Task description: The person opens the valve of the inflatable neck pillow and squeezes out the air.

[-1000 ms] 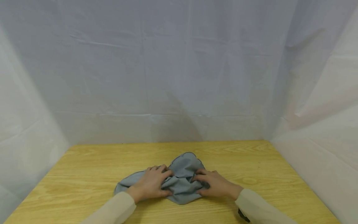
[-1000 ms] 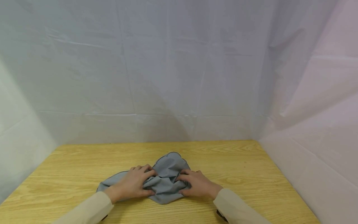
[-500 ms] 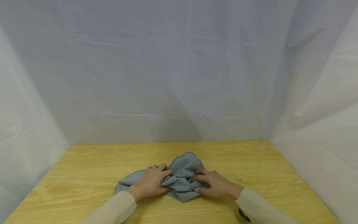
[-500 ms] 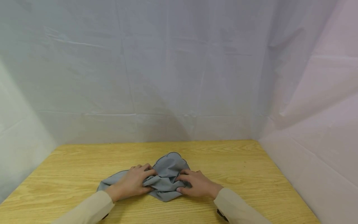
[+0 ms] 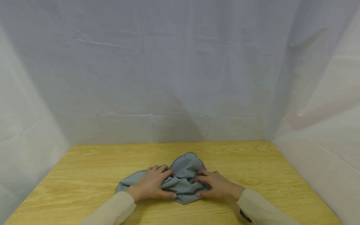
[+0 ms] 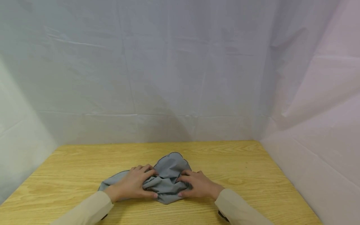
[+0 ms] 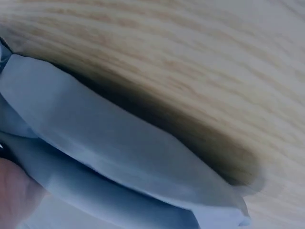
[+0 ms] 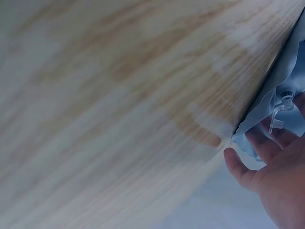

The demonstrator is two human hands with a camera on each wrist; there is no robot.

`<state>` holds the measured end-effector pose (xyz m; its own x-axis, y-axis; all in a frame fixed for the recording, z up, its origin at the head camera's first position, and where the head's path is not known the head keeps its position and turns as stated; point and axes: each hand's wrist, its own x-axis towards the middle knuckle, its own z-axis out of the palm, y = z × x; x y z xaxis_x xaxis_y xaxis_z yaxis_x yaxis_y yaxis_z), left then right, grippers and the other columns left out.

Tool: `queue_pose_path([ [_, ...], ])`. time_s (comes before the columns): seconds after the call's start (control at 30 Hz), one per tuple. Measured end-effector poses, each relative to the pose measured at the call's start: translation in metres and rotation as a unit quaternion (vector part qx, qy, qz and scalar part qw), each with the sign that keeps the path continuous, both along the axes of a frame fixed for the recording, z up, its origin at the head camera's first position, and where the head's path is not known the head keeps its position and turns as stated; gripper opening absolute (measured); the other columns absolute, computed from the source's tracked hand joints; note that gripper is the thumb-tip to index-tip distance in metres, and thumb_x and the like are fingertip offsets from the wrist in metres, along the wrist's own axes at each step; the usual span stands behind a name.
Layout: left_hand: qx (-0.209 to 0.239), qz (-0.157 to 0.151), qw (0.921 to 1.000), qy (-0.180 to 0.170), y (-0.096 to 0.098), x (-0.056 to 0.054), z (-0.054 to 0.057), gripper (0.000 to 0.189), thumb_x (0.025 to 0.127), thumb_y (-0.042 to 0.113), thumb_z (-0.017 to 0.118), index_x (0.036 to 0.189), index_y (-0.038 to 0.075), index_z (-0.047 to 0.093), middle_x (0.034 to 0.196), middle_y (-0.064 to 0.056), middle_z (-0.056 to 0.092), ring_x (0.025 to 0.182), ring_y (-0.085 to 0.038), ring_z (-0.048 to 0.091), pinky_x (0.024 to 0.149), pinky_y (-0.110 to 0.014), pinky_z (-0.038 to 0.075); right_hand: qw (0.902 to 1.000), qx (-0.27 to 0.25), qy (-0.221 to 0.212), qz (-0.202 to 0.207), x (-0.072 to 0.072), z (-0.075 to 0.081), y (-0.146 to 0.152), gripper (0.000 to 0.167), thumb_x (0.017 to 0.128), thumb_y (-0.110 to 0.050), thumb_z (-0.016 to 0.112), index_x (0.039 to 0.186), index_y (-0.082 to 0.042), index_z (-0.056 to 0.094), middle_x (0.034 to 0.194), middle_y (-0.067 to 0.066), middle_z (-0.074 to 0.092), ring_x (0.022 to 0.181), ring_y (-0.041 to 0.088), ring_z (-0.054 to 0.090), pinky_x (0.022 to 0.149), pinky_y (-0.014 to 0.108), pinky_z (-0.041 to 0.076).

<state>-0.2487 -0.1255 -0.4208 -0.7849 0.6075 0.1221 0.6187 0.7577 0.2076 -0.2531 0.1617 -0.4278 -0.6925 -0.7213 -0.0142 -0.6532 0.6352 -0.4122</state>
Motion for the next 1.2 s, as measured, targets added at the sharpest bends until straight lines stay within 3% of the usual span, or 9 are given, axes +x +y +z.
queue_pose_path([
  [0.2, 0.012, 0.048, 0.9986, -0.016, 0.005, 0.003, 0.001, 0.084, 0.075, 0.078, 0.038, 0.141, 0.026, 0.031, 0.132, -0.002, 0.048, 0.114, -0.031, 0.049, 0.094, -0.053, 0.035, 0.9999, 0.008, 0.007, -0.008, 0.0, -0.004, 0.0, 0.048, 0.083, -0.054, 0.057, 0.123, -0.028, 0.053, 0.137, 0.006, 0.042, 0.121, 0.025, 0.045, 0.089, 0.049, 0.034],
  [0.43, -0.012, 0.078, 0.9969, 0.003, 0.012, 0.002, 0.0, 0.091, 0.074, 0.079, 0.041, 0.147, 0.029, 0.019, 0.125, -0.005, 0.051, 0.1, -0.03, 0.052, 0.084, -0.052, 0.04, 0.9997, 0.007, 0.02, -0.008, 0.0, -0.005, -0.002, 0.049, 0.081, -0.054, 0.059, 0.122, -0.027, 0.054, 0.136, 0.005, 0.043, 0.121, 0.024, 0.046, 0.087, 0.046, 0.035],
  [0.67, -0.032, 0.088, 0.9955, -0.019, 0.017, -0.003, 0.001, 0.091, 0.072, 0.079, 0.043, 0.146, 0.031, 0.022, 0.111, -0.002, 0.049, 0.091, -0.027, 0.049, 0.079, -0.05, 0.039, 0.9998, 0.003, 0.016, -0.007, 0.002, -0.003, -0.002, 0.049, 0.081, -0.052, 0.06, 0.122, -0.026, 0.055, 0.135, 0.005, 0.043, 0.121, 0.024, 0.045, 0.088, 0.046, 0.035],
  [0.93, -0.031, 0.086, 0.9947, -0.046, 0.019, -0.004, 0.004, 0.083, 0.074, 0.073, 0.05, 0.141, 0.027, 0.037, 0.103, -0.002, 0.046, 0.085, -0.023, 0.042, 0.071, -0.044, 0.034, 0.9999, 0.001, 0.013, -0.01, 0.0, -0.005, -0.001, 0.049, 0.081, -0.054, 0.06, 0.121, -0.027, 0.055, 0.136, 0.005, 0.043, 0.121, 0.024, 0.045, 0.088, 0.046, 0.035],
  [1.2, -0.043, 0.087, 0.9942, -0.047, 0.021, -0.003, 0.004, 0.076, 0.075, 0.072, 0.051, 0.135, 0.027, 0.045, 0.101, -0.001, 0.043, 0.083, -0.02, 0.038, 0.067, -0.042, 0.031, 1.0, -0.004, 0.002, -0.008, 0.001, -0.003, 0.0, 0.05, 0.081, -0.055, 0.059, 0.123, -0.027, 0.054, 0.136, 0.004, 0.043, 0.121, 0.023, 0.045, 0.089, 0.047, 0.036],
])
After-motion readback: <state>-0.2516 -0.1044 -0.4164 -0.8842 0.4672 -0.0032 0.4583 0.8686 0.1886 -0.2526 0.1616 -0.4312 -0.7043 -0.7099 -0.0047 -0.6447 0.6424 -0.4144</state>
